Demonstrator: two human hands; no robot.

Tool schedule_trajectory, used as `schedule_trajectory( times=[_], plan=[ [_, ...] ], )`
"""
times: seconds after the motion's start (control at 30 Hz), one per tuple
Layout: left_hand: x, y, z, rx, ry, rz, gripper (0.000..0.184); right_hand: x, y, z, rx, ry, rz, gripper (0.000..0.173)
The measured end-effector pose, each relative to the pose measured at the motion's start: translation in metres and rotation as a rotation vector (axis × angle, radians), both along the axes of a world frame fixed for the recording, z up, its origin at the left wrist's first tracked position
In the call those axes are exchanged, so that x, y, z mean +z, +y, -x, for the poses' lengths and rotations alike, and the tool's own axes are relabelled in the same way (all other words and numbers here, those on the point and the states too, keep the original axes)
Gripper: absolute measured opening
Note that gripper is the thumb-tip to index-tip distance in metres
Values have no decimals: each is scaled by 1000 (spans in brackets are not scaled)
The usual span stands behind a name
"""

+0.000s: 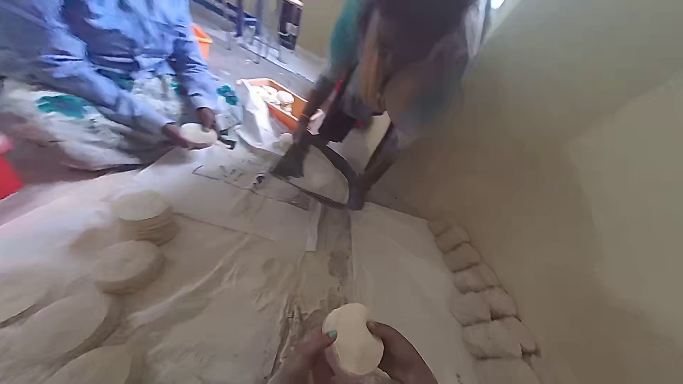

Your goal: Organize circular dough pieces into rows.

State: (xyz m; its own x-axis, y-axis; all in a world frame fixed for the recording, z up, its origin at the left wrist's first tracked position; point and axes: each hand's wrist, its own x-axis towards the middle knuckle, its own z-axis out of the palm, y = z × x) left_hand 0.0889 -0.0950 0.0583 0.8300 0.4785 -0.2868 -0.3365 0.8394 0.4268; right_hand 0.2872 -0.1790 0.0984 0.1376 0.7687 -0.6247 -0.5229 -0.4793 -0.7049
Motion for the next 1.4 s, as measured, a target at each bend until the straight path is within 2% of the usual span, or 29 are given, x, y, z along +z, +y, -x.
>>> schedule_trajectory(
  times=[0.1, 0.2, 0.33, 0.53, 0.63, 0.8, 0.93, 1.07, 1.13, 1.27, 1.4],
  plan=[
    [10, -7, -21, -79, 152, -144, 38, -1, -14, -17, -33, 26, 13, 32],
    [14, -13, -55, -170, 267, -235, 36, -6, -24, -52, -66, -17, 79, 26],
    [4, -19, -108, -275, 312, -294, 31, -2, -40, -100, -77, -87, 110, 30],
    [8, -37, -205, -316, 308, -329, 28, -14, -68, -197, -68, -162, 99, 37],
    [10, -48, -263, -321, 344, -356, 28, -19, -84, -251, -88, -211, 73, 37],
    [8, -67, -380, -398, 389, -414, 31, -14, -114, -350, -98, -452, 205, 45],
    [4, -78, -484, -491, 355, -433, 31, -1, -138, -424, -243, -630, 298, 44],
    [-16, -83, -579, -625, 259, -488, 37, -7, -157, -493, -388, -724, 420, 44],
    [-27, -85, -616, -694, 243, -525, 37, -11, -161, -519, -367, -745, 477, 45],
    [-47, -90, -661, -809, 270, -572, 39, -35, -169, -545, -408, -784, 584, 49],
    [-60, -91, -676, -875, 289, -573, 38, -54, -180, -553, -325, -833, 696, 49]
  ],
)
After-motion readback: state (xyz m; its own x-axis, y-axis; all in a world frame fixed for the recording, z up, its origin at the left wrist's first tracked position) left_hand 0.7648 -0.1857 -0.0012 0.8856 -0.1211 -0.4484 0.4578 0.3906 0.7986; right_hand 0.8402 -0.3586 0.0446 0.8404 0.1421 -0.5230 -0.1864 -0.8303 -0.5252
